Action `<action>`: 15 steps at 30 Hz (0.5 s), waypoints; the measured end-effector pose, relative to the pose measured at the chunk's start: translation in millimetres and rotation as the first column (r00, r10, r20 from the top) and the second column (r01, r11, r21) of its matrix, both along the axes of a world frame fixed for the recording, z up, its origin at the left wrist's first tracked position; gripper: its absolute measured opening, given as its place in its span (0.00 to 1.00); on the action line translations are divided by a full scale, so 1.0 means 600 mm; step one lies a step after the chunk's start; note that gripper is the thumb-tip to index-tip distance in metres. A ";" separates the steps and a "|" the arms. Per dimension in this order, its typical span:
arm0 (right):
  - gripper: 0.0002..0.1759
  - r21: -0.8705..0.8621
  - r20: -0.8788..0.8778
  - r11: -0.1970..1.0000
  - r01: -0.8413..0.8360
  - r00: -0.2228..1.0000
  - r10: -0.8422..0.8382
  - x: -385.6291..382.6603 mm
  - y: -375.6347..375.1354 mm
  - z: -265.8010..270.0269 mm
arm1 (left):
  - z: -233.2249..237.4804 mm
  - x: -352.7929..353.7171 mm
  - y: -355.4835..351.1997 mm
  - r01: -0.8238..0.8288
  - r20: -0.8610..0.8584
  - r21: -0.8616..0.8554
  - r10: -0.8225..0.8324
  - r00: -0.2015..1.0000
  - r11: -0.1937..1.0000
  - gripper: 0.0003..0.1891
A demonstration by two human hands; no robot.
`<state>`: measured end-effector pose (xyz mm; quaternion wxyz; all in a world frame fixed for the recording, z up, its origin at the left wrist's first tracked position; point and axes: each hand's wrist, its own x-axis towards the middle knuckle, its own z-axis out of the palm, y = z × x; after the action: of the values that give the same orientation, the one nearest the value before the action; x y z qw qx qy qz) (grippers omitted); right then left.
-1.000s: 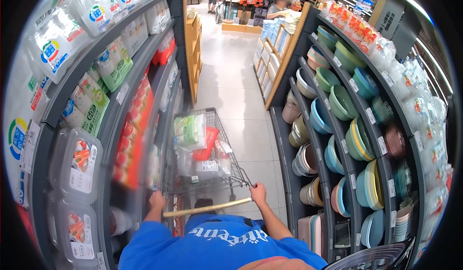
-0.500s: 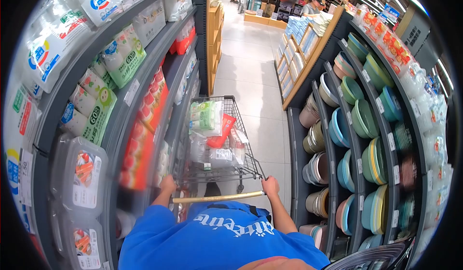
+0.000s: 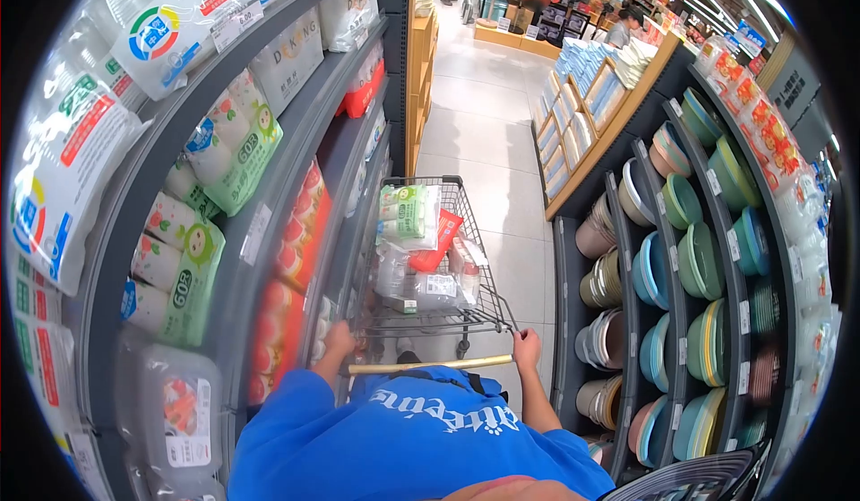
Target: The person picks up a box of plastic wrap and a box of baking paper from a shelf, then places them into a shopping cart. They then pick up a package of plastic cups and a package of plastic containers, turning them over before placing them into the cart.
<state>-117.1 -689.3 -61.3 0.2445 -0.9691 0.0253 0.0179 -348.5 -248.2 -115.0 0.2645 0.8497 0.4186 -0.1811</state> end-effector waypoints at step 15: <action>0.15 -0.086 0.034 0.993 0.082 0.996 -0.079 0.180 0.108 0.005 | 0.025 0.195 0.097 -0.013 0.019 -0.054 0.014 1.000 0.998 0.24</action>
<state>-9.0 -624.2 -58.6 0.2028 -0.9772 0.0615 -0.0079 -231.5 -189.9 -100.1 0.2927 0.8410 0.4167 -0.1825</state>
